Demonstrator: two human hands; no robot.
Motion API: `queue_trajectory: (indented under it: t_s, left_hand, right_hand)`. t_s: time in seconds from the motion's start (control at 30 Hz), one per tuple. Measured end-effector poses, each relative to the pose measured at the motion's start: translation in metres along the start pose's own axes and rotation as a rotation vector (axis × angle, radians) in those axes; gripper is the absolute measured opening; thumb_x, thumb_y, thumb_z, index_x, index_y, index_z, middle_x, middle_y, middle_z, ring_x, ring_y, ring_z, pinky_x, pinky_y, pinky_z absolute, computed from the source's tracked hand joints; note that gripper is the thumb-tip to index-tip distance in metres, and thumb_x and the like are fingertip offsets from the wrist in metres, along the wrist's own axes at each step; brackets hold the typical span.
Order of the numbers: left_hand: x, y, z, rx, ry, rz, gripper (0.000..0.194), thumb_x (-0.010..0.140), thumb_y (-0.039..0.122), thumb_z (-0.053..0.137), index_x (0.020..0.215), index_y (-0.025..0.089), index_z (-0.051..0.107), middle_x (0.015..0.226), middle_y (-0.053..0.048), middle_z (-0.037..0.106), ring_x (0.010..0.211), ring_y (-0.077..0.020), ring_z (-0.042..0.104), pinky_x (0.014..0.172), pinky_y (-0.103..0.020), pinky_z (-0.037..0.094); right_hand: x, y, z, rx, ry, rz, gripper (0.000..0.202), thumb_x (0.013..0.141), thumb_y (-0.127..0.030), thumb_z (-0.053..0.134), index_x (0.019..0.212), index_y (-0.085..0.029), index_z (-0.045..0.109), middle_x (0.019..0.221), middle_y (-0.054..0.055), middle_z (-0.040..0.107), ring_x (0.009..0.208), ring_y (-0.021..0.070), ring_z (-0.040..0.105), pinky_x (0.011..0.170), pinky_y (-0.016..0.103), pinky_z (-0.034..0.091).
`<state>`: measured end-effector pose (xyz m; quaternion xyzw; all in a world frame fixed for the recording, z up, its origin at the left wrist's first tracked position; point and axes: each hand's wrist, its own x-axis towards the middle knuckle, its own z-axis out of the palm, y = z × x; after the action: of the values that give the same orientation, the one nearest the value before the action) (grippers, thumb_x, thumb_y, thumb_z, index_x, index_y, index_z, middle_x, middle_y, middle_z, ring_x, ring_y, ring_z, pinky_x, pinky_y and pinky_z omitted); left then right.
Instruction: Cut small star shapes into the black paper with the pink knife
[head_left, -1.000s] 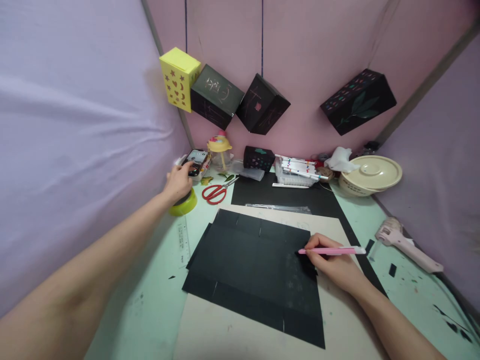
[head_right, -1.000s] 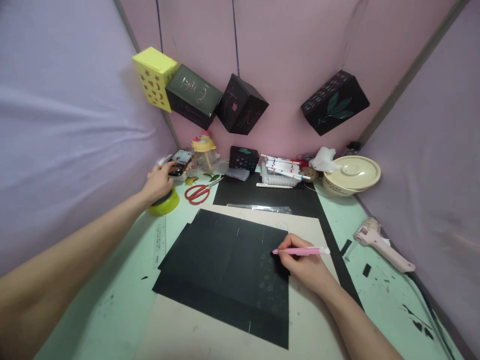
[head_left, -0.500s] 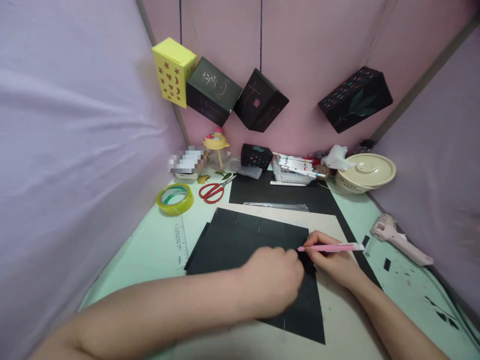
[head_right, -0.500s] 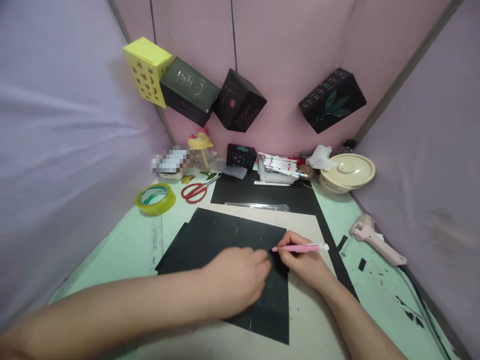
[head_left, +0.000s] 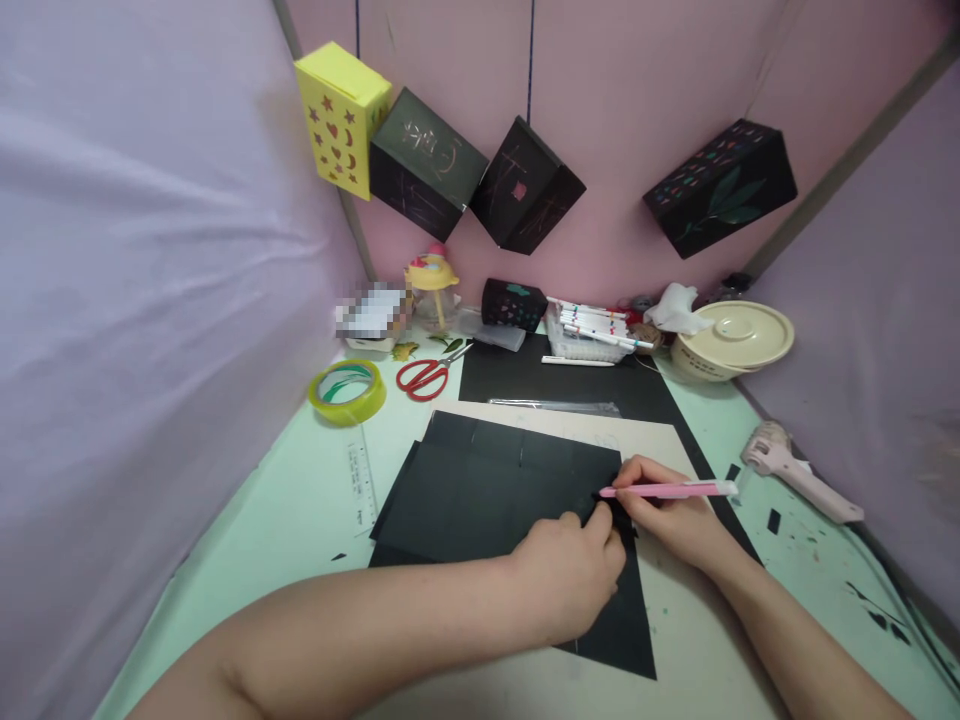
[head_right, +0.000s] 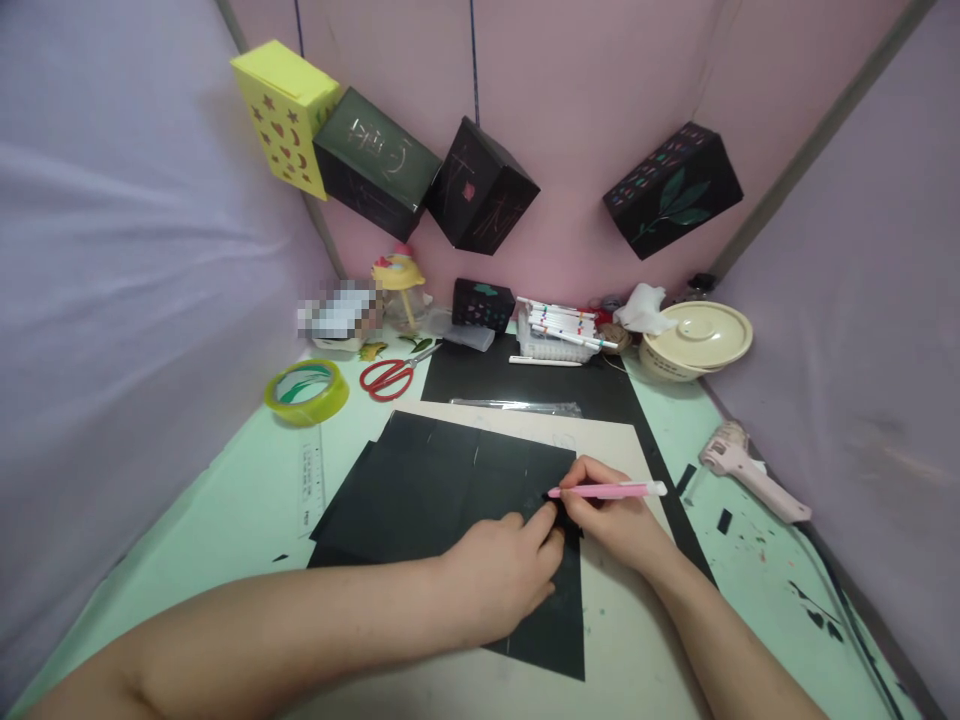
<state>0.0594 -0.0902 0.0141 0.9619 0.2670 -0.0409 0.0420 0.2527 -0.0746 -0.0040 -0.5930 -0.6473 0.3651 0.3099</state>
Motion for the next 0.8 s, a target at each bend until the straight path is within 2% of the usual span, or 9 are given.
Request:
queue_trajectory:
  t_s: [0.23,0.6,0.8]
  left_hand:
    - [-0.0008,0.0004,0.0034,-0.011,0.015,-0.005,0.052,0.094,0.042,0.045,0.135,0.010,0.043,0.135,-0.016,0.044,0.082,-0.0226,0.061,0.055,-0.031,0.051]
    - [-0.0013,-0.0058,0.0028,-0.040,0.058,0.026,0.047,0.092,0.045,0.049,0.125,0.012,0.050,0.134,-0.015,0.046,0.078,-0.0200,0.062,0.060,-0.031,0.052]
    - [0.0005,-0.0072,0.0025,-0.037,0.046,0.032,0.049,0.092,0.046,0.050,0.127,0.012,0.048,0.136,-0.016,0.045,0.079,-0.0200,0.062,0.063,-0.031,0.052]
  right_hand:
    - [0.0001,0.0022,-0.0005,-0.025,0.007,0.007,0.008,0.081,-0.024,0.054,0.074,-0.021,0.057,0.076,0.001,0.062,0.071,0.0170,0.056,0.057,0.027,0.040]
    - [0.0013,0.0054,-0.0006,-0.016,-0.001,0.005,0.007,0.081,-0.024,0.055,0.075,-0.021,0.057,0.076,0.002,0.063,0.071,0.0174,0.057,0.055,0.027,0.040]
    - [0.0005,0.0034,-0.0015,-0.042,0.003,0.011,0.009,0.082,-0.026,0.055,0.075,-0.021,0.056,0.075,0.002,0.063,0.069,0.0170,0.057,0.055,0.027,0.041]
